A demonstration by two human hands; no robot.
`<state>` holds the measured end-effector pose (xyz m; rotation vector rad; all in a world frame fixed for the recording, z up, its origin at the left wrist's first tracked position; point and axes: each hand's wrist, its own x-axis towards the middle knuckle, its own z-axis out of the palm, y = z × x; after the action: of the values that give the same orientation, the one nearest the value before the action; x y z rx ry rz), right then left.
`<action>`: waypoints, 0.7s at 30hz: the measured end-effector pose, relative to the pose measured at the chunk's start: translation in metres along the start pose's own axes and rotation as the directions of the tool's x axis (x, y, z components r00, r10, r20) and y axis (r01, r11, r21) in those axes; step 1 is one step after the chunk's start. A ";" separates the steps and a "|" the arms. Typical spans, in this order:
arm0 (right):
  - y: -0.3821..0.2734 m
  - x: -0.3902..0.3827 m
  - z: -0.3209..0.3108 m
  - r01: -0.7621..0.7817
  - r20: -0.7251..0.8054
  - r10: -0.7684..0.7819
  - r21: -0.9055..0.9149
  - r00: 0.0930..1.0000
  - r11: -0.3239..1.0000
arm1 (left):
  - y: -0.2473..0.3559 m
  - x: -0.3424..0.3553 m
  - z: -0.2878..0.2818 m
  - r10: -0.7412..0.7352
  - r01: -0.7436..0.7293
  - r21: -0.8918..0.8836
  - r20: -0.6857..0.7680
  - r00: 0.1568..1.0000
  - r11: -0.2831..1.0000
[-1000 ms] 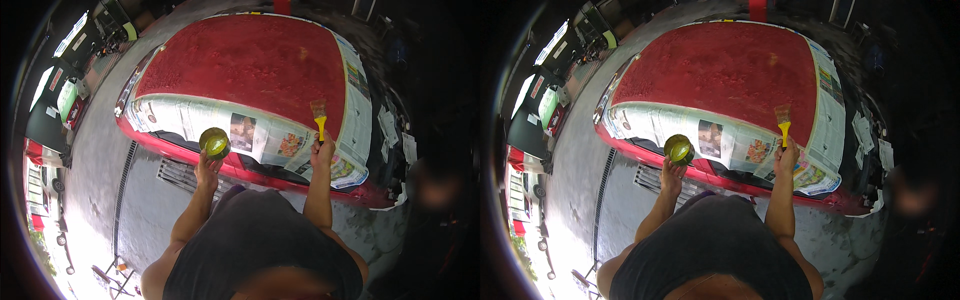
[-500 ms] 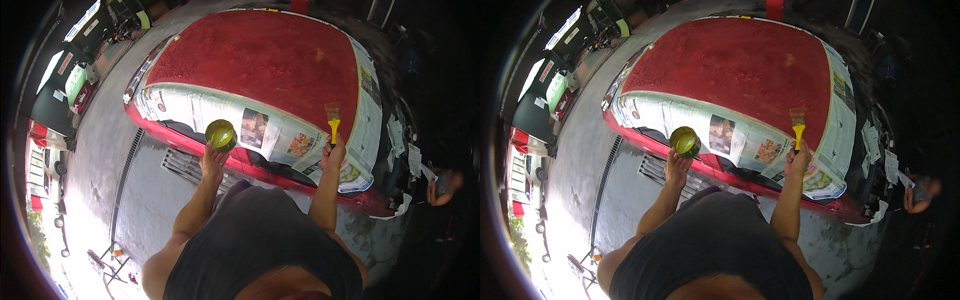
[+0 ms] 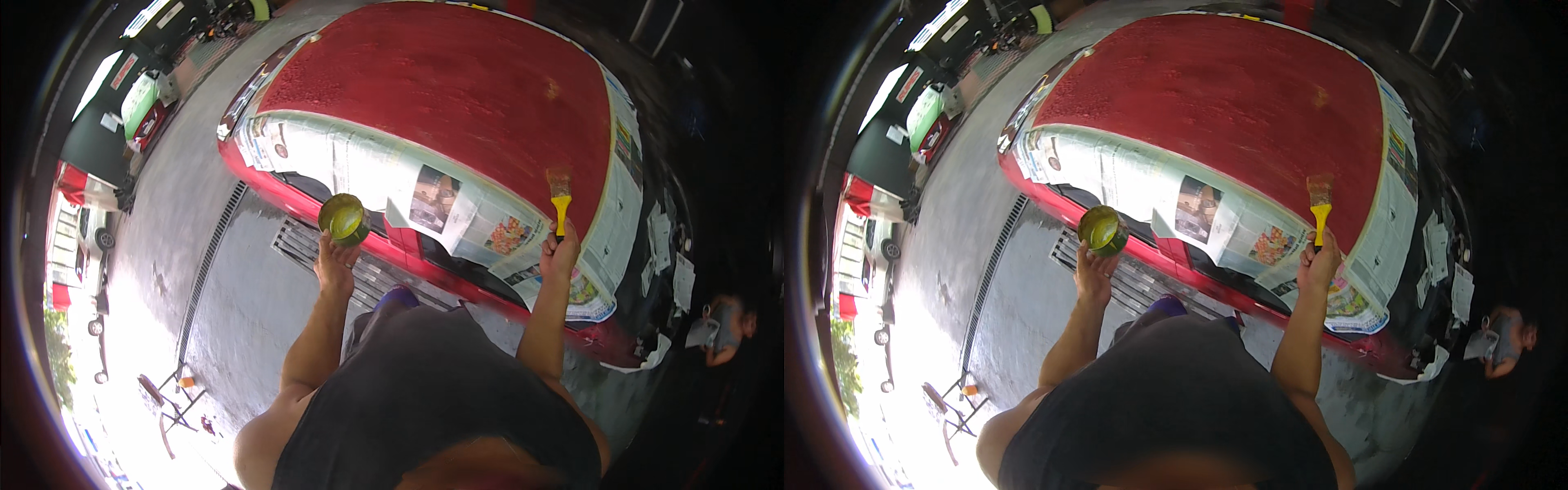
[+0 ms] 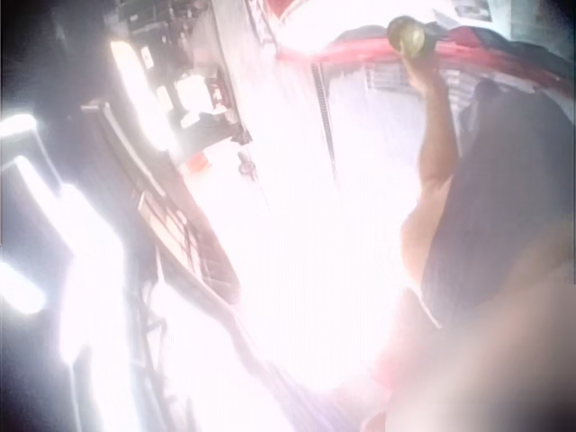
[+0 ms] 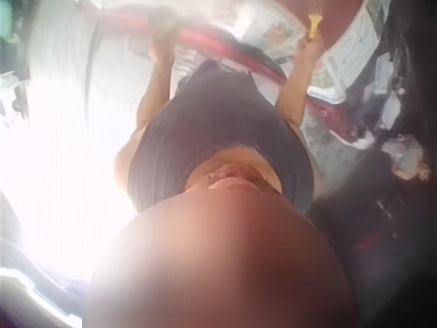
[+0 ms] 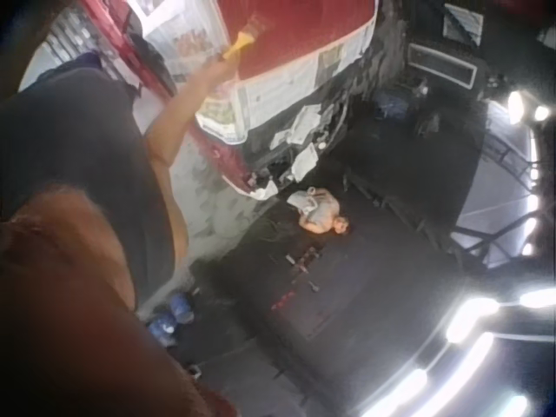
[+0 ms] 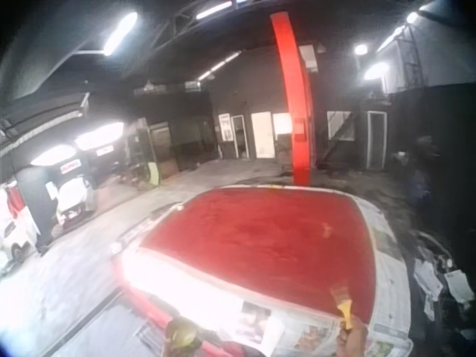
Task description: The person paints the hood of a red car using a yellow-handled brush and a small metal container of paint. The hood is partially covered with newspaper to protect adjacent areas. The person repeatedly dips the brush into the container and applies paint to the exposed hood surface.
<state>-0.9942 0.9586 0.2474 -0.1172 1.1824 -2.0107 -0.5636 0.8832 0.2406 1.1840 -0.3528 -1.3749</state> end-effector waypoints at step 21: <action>0.045 0.008 0.156 -0.010 0.164 0.023 -0.083 0.986 0.997 | 0.089 0.064 -0.120 0.148 -0.207 -0.185 -0.290 0.946 0.961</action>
<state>-0.9054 0.8322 0.2979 -0.3076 1.1559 -1.8993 -0.4031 0.8597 0.2324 1.1159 -0.1081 -1.0464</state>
